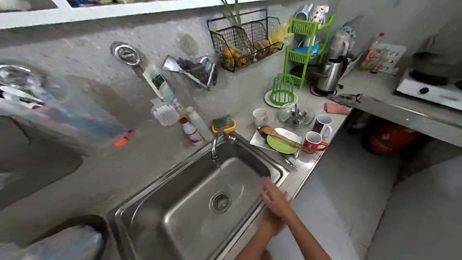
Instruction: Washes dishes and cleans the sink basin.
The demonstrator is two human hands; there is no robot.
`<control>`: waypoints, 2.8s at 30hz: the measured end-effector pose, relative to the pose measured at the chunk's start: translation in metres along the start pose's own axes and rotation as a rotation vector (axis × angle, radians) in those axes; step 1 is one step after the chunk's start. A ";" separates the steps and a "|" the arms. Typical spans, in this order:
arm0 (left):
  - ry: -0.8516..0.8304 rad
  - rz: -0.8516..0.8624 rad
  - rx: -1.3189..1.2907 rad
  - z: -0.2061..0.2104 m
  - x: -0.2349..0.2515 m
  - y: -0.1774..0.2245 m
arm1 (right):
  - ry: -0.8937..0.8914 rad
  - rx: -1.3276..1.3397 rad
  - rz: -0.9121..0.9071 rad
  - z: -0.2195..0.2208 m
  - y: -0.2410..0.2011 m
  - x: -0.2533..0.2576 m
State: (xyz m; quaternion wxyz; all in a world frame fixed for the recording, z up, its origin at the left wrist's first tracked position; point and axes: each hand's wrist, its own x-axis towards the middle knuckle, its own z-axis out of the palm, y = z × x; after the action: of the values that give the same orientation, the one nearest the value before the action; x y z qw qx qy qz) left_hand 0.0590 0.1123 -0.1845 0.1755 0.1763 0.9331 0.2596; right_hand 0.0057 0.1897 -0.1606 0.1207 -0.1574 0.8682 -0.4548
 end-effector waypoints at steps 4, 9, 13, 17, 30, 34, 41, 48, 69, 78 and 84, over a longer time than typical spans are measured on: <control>0.114 -0.301 0.108 -0.038 0.014 -0.047 | 0.441 -0.305 0.173 -0.037 0.078 -0.038; 0.107 -0.749 -0.075 -0.078 -0.009 -0.114 | 0.013 -0.678 0.182 0.001 0.043 0.014; 0.546 -0.860 -0.796 -0.108 -0.009 -0.141 | -0.607 -0.452 0.182 0.064 -0.021 0.073; 0.881 -0.640 -1.613 -0.152 0.011 -0.139 | -0.366 0.440 0.378 0.082 -0.044 0.120; 1.373 -0.646 -1.968 -0.175 0.054 -0.167 | -0.079 1.448 0.711 0.112 -0.097 0.223; 1.239 -0.604 -1.931 -0.178 0.021 -0.170 | -0.066 1.616 0.693 0.136 -0.096 0.210; 1.617 -0.945 -1.365 -0.193 -0.161 -0.182 | -0.886 1.177 0.438 0.240 -0.197 0.143; 0.886 -1.186 -0.786 -0.106 -0.271 -0.170 | -0.338 1.096 0.659 0.196 -0.121 0.132; 0.456 -1.236 0.053 -0.134 -0.221 -0.291 | -0.958 0.822 0.597 0.268 -0.230 0.155; 0.253 -1.231 -0.073 -0.111 -0.228 -0.225 | -0.002 1.394 0.805 0.141 -0.098 0.203; 0.120 -1.229 -0.091 -0.094 -0.249 -0.186 | 0.049 1.374 0.844 0.101 -0.090 0.200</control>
State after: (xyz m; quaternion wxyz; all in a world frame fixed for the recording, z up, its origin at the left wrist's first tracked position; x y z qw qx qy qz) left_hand 0.1933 -0.1809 -0.1516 0.2475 -0.4157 0.8604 0.1600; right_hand -0.1282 -0.0111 -0.1558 0.3331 0.3030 0.3834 -0.8064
